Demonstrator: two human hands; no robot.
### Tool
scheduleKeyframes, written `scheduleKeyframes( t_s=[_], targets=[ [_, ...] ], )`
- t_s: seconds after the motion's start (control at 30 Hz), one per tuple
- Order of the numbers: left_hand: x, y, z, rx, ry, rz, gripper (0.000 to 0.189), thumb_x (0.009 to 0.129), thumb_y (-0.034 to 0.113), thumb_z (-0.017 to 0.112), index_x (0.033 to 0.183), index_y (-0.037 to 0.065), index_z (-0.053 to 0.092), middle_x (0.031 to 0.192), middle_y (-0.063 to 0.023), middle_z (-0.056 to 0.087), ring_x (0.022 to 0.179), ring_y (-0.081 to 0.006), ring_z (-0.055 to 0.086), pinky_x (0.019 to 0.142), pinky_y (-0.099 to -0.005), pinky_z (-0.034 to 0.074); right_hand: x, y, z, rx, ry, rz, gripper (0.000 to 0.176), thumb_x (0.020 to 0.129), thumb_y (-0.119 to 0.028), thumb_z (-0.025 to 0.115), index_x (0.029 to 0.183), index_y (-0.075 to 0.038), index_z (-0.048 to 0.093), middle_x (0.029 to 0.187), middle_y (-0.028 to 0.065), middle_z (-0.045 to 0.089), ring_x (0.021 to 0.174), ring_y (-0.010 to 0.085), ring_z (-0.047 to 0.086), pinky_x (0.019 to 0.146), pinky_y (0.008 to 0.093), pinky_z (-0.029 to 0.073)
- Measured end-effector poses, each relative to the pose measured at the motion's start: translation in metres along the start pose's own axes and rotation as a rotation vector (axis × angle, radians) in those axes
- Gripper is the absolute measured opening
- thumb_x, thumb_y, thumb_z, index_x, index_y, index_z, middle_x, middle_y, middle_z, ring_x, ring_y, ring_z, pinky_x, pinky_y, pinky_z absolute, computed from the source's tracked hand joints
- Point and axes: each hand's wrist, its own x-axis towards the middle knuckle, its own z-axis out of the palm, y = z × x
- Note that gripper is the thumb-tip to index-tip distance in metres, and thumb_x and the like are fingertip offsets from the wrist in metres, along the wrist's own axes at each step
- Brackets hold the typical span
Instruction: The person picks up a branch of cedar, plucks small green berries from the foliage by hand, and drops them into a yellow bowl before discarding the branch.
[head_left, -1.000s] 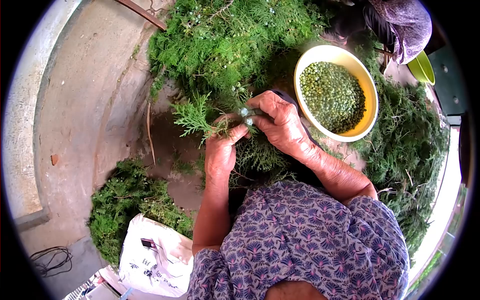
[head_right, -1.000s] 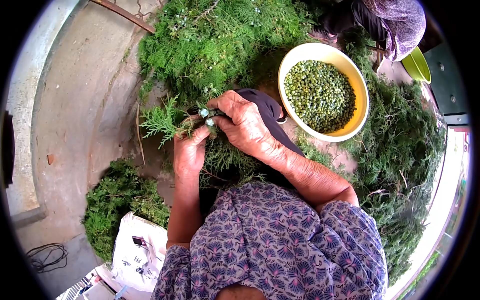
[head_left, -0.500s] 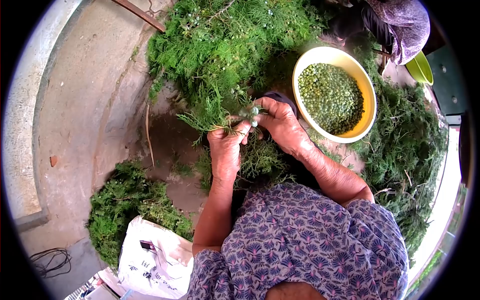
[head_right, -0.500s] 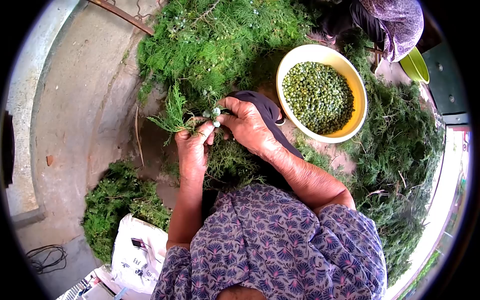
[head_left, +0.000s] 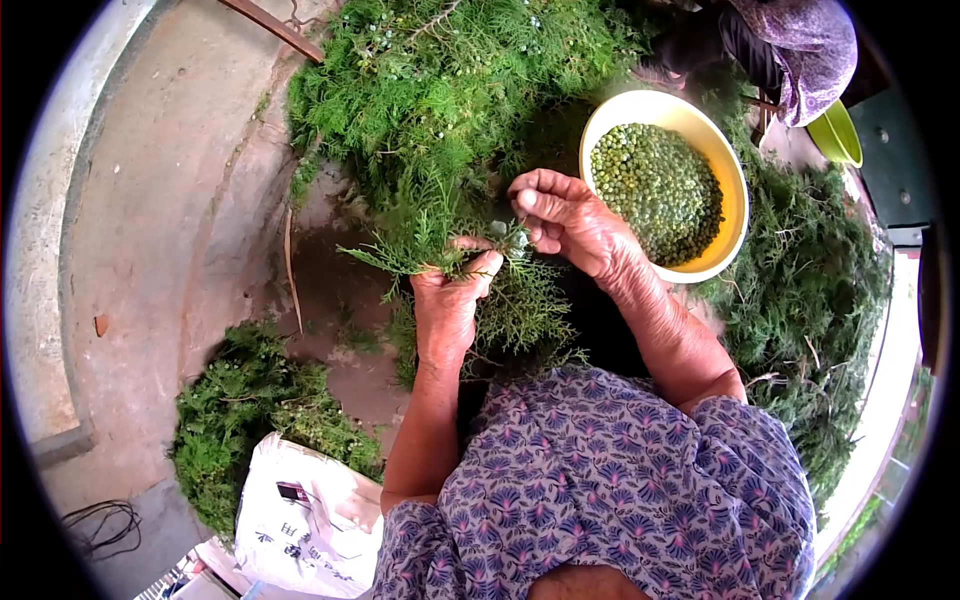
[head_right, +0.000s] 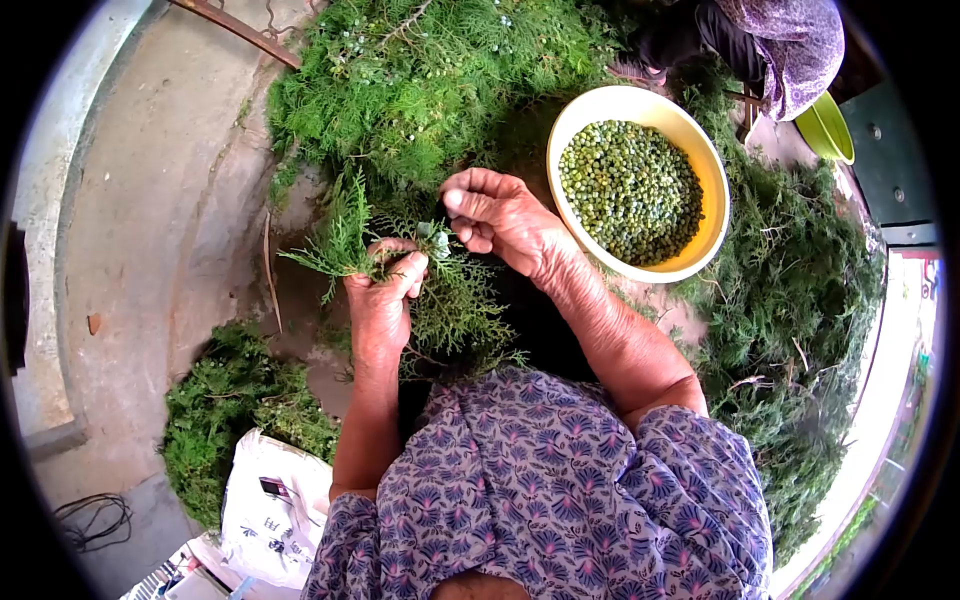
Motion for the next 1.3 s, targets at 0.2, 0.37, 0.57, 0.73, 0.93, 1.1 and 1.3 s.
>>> scheduleKeyframes(
  t_s=[0.2,0.37,0.57,0.73,0.93,1.1,1.3],
  targets=[
    [0.000,0.002,-0.004,0.001,-0.033,-0.012,0.015,0.072,0.001,0.064,0.085,-0.005,0.059,0.066,-0.0056,0.057,0.054,-0.0089,0.048,0.048,-0.0207,0.035,-0.001,0.006,0.009,-0.134,-0.120,0.133,0.024,0.087,-0.025,0.058,0.100,-0.004,0.061,0.070,-0.0030,0.056,0.055,0.0029,0.049,0.047,0.0147,0.039],
    [0.000,0.001,-0.002,-0.012,-0.003,-0.041,0.011,0.072,-0.003,0.066,0.082,0.000,0.062,0.064,0.0019,0.054,0.051,-0.0044,0.043,0.046,-0.0186,0.032,0.000,0.011,0.013,-0.167,-0.162,0.035,0.025,0.086,-0.027,0.058,0.096,-0.004,0.061,0.067,-0.0024,0.055,0.054,0.0025,0.044,0.044,0.0166,0.034],
    [0.000,0.000,-0.001,0.000,0.040,-0.051,0.012,0.072,-0.002,0.066,0.084,-0.001,0.062,0.065,0.0013,0.054,0.051,-0.0044,0.043,0.044,-0.0179,0.031,0.006,-0.003,0.013,-0.202,0.168,-0.232,0.013,0.087,-0.012,0.056,0.094,-0.001,0.056,0.065,0.0014,0.054,0.055,0.0089,0.050,0.045,0.0205,0.039],
    [0.002,0.000,-0.004,-0.111,0.089,0.012,0.011,0.074,0.000,0.064,0.084,-0.003,0.060,0.063,0.0007,0.052,0.050,-0.0038,0.040,0.044,-0.0175,0.028,-0.003,-0.004,0.003,0.181,-0.018,-0.121,0.013,0.083,-0.002,0.057,0.096,-0.002,0.056,0.086,0.0067,0.059,0.070,0.0146,0.059,0.053,0.0237,0.046],
    [0.001,-0.001,-0.004,-0.094,0.082,0.004,0.014,0.074,0.002,0.065,0.086,-0.003,0.060,0.065,0.0006,0.053,0.050,-0.0037,0.040,0.044,-0.0171,0.028,-0.016,0.004,0.017,-0.307,-0.100,-0.170,0.025,0.074,-0.005,0.070,0.098,-0.006,0.064,0.080,-0.0020,0.059,0.063,0.0032,0.049,0.052,0.0169,0.039],
    [-0.001,0.000,-0.004,-0.095,0.060,-0.030,0.016,0.074,0.005,0.067,0.088,-0.003,0.061,0.066,0.0009,0.054,0.052,-0.0034,0.041,0.044,-0.0170,0.028,-0.009,0.002,0.023,-0.670,-0.117,-0.415,0.024,0.077,-0.008,0.067,0.100,-0.006,0.064,0.086,0.0018,0.058,0.079,0.0115,0.052,0.073,0.0252,0.044],
    [-0.001,0.004,-0.003,-0.072,0.032,-0.078,0.019,0.074,0.006,0.067,0.089,-0.002,0.060,0.069,0.0010,0.054,0.055,-0.0030,0.042,0.046,-0.0164,0.029,-0.007,0.013,0.026,-0.725,-0.111,-0.482,0.013,0.082,-0.011,0.061,0.092,-0.002,0.062,0.079,0.0034,0.057,0.075,0.0127,0.053,0.065,0.0254,0.044]
  ],
)
